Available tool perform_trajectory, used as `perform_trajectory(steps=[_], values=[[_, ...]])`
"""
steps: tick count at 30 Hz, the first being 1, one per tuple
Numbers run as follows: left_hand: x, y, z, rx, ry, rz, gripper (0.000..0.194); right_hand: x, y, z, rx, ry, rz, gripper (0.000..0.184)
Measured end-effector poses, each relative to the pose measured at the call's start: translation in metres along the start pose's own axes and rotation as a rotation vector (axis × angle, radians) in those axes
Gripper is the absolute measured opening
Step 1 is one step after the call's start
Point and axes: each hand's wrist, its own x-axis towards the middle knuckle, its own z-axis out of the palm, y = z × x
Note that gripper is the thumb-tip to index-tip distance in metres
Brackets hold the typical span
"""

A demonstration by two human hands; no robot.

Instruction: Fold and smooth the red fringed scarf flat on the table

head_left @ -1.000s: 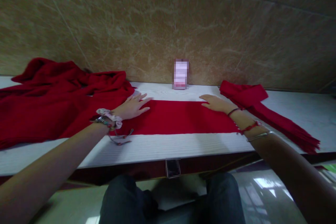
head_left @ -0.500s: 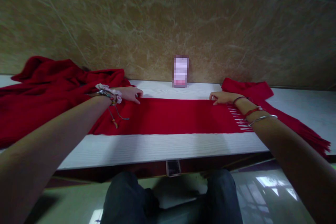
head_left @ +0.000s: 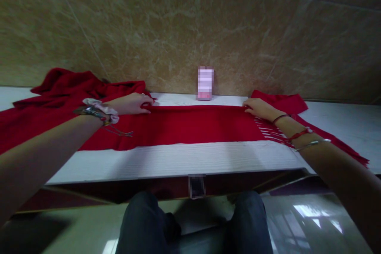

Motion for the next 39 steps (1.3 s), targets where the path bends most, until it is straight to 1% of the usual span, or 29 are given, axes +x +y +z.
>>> perform_trajectory(steps=[2, 4, 6, 8, 10, 12, 14, 17, 20, 22, 26, 29, 31, 33, 36, 37, 39], values=[[-0.020, 0.011, 0.002, -0.014, 0.007, -0.004, 0.023, -0.018, -0.006, -0.001, -0.033, 0.084, -0.047, 0.020], [-0.041, 0.024, 0.008, -0.002, 0.014, -0.022, 0.023, -0.040, -0.015, 0.001, -0.062, 0.136, -0.094, 0.020], [-0.061, 0.037, 0.015, 0.025, 0.011, -0.030, 0.024, -0.061, -0.025, 0.008, -0.085, 0.159, -0.139, 0.020], [-0.078, 0.047, 0.024, 0.034, -0.013, -0.025, 0.025, -0.079, -0.032, 0.020, -0.099, 0.162, -0.181, 0.021], [-0.090, 0.055, 0.035, 0.039, -0.034, -0.017, 0.024, -0.093, -0.036, 0.034, -0.111, 0.163, -0.210, 0.022], [-0.098, 0.059, 0.047, 0.063, -0.030, -0.019, 0.025, -0.100, -0.038, 0.046, -0.122, 0.175, -0.212, 0.024], [-0.104, 0.061, 0.056, 0.101, -0.015, -0.038, 0.026, -0.104, -0.037, 0.052, -0.132, 0.198, -0.206, 0.026], [-0.108, 0.060, 0.059, 0.137, -0.021, -0.059, 0.030, -0.105, -0.036, 0.050, -0.129, 0.245, -0.229, 0.027], [-0.111, 0.061, 0.054, 0.125, -0.005, -0.061, 0.031, -0.110, -0.034, 0.043, -0.099, 0.317, -0.240, 0.025], [-0.112, 0.063, 0.049, 0.089, 0.003, -0.051, 0.032, -0.114, -0.033, 0.043, -0.073, 0.338, -0.249, 0.025], [-0.112, 0.066, 0.045, 0.040, -0.060, -0.027, 0.031, -0.124, -0.032, 0.053, -0.053, 0.318, -0.299, 0.026], [-0.112, 0.066, 0.044, 0.022, -0.063, -0.020, 0.030, -0.127, -0.031, 0.061, -0.059, 0.309, -0.303, 0.027], [-0.112, 0.065, 0.042, -0.003, -0.068, -0.012, 0.028, -0.129, -0.031, 0.060, -0.073, 0.283, -0.306, 0.028], [-0.112, 0.065, 0.038, -0.021, -0.093, -0.005, 0.026, -0.129, -0.031, 0.054, -0.072, 0.242, -0.312, 0.028], [-0.104, 0.070, 0.023, -0.036, -0.121, 0.025, 0.018, -0.124, -0.035, 0.032, -0.004, 0.161, -0.316, 0.024], [-0.097, 0.075, 0.017, -0.045, -0.110, 0.049, 0.018, -0.119, -0.039, 0.022, 0.033, 0.152, -0.309, 0.023], [-0.077, 0.091, 0.008, -0.076, -0.028, 0.120, 0.026, -0.101, -0.054, 0.004, 0.118, 0.180, -0.277, 0.026]])
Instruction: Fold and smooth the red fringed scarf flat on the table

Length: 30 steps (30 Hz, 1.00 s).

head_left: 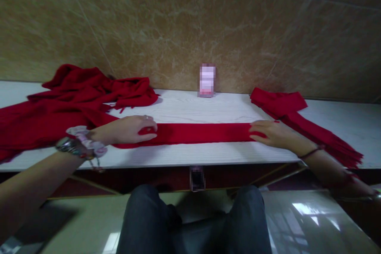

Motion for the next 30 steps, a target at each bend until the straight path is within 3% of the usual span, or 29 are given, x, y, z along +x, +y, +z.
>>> perform_trajectory(steps=[4, 8, 11, 16, 19, 21, 25, 28, 30], values=[[0.061, 0.042, 0.013, -0.009, 0.312, 0.020, 0.032, 0.066, -0.044, 0.004, 0.140, 0.193, 0.099, 0.034], [0.097, 0.069, 0.053, -0.011, 0.303, 0.081, 0.040, 0.102, -0.084, 0.040, 0.148, 0.067, 0.155, 0.043], [0.094, 0.065, 0.072, 0.000, 0.242, 0.015, 0.046, 0.093, -0.082, 0.057, 0.137, -0.032, 0.198, 0.047], [0.077, 0.053, 0.071, 0.014, 0.244, -0.061, 0.052, 0.041, -0.026, 0.065, 0.083, -0.087, 0.314, 0.048], [0.074, 0.056, 0.066, 0.025, 0.350, -0.003, 0.046, 0.016, 0.005, 0.070, 0.072, -0.058, 0.437, 0.047], [0.075, 0.059, 0.064, 0.020, 0.359, 0.084, 0.039, 0.011, 0.013, 0.069, 0.080, 0.015, 0.470, 0.046], [0.075, 0.061, 0.061, -0.018, 0.303, 0.153, 0.034, 0.030, -0.009, 0.055, 0.211, 0.184, 0.280, 0.039], [0.074, 0.062, 0.058, 0.013, 0.274, 0.103, 0.036, 0.055, -0.039, 0.043, 0.301, 0.111, 0.104, 0.034], [0.074, 0.064, 0.055, 0.049, 0.252, 0.050, 0.038, 0.066, -0.053, 0.039, 0.271, 0.037, 0.062, 0.032]])
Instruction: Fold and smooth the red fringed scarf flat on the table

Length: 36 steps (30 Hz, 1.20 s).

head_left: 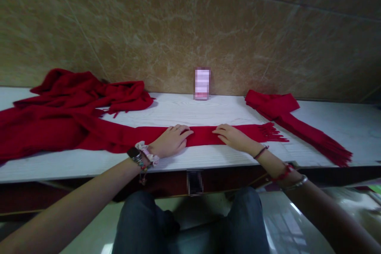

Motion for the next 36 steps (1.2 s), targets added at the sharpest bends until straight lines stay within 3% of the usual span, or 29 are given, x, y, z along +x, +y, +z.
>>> perform_trajectory(steps=[5, 11, 17, 23, 25, 29, 32, 36], values=[[0.008, 0.008, -0.006, 0.080, -0.055, -0.100, 0.042, 0.008, -0.010, 0.001, -0.174, -0.068, 0.103, 0.037], [0.023, 0.012, -0.010, -0.059, -0.196, 0.074, 0.054, 0.018, -0.020, -0.010, -0.242, -0.226, 0.127, 0.045], [0.013, 0.015, -0.012, 0.062, -0.168, -0.200, 0.049, 0.019, -0.022, -0.013, -0.266, -0.242, 0.265, 0.046], [0.006, 0.032, -0.024, 0.153, -0.228, -0.457, 0.046, 0.013, -0.013, -0.018, -0.307, -0.251, 0.380, 0.039], [0.011, 0.033, -0.025, 0.117, -0.252, -0.387, 0.046, 0.016, -0.018, -0.019, -0.299, -0.195, 0.335, 0.038], [0.022, 0.026, -0.020, -0.012, -0.257, -0.105, 0.057, 0.029, -0.033, -0.012, -0.195, -0.138, 0.145, 0.035], [0.021, 0.019, -0.018, -0.055, -0.266, -0.171, 0.056, 0.031, -0.034, -0.003, -0.153, -0.150, 0.148, 0.035], [0.012, 0.016, -0.024, -0.022, -0.299, -0.349, 0.052, 0.016, -0.019, -0.002, -0.208, -0.136, 0.331, 0.038]])
